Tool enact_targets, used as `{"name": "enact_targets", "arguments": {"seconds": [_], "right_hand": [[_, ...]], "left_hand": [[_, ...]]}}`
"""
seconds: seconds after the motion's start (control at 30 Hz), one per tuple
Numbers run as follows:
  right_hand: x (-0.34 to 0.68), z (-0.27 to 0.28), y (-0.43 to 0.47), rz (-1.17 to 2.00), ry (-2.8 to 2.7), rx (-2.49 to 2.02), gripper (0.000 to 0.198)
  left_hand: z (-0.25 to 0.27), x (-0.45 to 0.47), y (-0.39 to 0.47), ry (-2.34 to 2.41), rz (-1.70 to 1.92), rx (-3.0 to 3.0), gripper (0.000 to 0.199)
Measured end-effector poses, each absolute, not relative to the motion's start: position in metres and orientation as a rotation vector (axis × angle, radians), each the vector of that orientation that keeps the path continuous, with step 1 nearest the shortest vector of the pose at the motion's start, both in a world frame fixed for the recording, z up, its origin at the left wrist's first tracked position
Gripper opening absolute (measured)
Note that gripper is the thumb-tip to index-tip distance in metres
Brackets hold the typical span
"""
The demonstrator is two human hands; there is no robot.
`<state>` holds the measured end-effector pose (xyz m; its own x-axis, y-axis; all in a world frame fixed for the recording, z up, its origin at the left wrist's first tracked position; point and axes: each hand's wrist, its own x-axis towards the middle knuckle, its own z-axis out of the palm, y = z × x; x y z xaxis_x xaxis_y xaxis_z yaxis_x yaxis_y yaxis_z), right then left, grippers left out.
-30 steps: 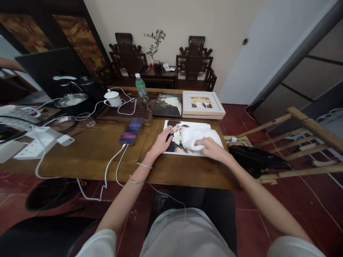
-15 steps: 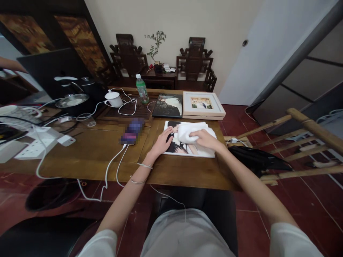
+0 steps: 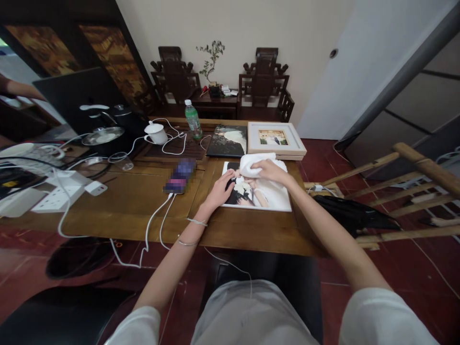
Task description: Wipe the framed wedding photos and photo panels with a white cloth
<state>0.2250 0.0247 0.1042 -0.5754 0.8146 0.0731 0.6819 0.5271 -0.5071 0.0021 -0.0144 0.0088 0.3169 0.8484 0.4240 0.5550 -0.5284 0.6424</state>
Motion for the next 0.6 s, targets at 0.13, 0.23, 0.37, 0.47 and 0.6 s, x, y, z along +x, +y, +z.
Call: {"name": "enact_targets", "arguments": {"seconds": [0.13, 0.23, 0.37, 0.47, 0.6], "right_hand": [[0.227, 0.093, -0.046, 0.673, -2.524, -1.124, 0.054], [0.228, 0.09, -0.092, 0.64, -2.582, -1.068, 0.057], [0.224, 0.094, -0.122, 0.619, -2.646, -1.048, 0.059], [0.221, 0.1, -0.113, 0.681, -2.656, -1.097, 0.058], [0.216, 0.102, -0.066, 0.723, -2.56, -1.167, 0.055]], "left_hand": [[0.009, 0.002, -0.015, 1.266, 1.051, 2.205, 0.041], [0.01, 0.002, -0.015, 1.29, 1.039, 2.195, 0.045], [0.009, 0.002, -0.015, 1.322, 0.975, 2.196, 0.048], [0.007, 0.001, -0.013, 1.332, 0.944, 2.205, 0.05], [0.002, 0.0, -0.009, 1.296, 0.982, 2.211, 0.048]]}}
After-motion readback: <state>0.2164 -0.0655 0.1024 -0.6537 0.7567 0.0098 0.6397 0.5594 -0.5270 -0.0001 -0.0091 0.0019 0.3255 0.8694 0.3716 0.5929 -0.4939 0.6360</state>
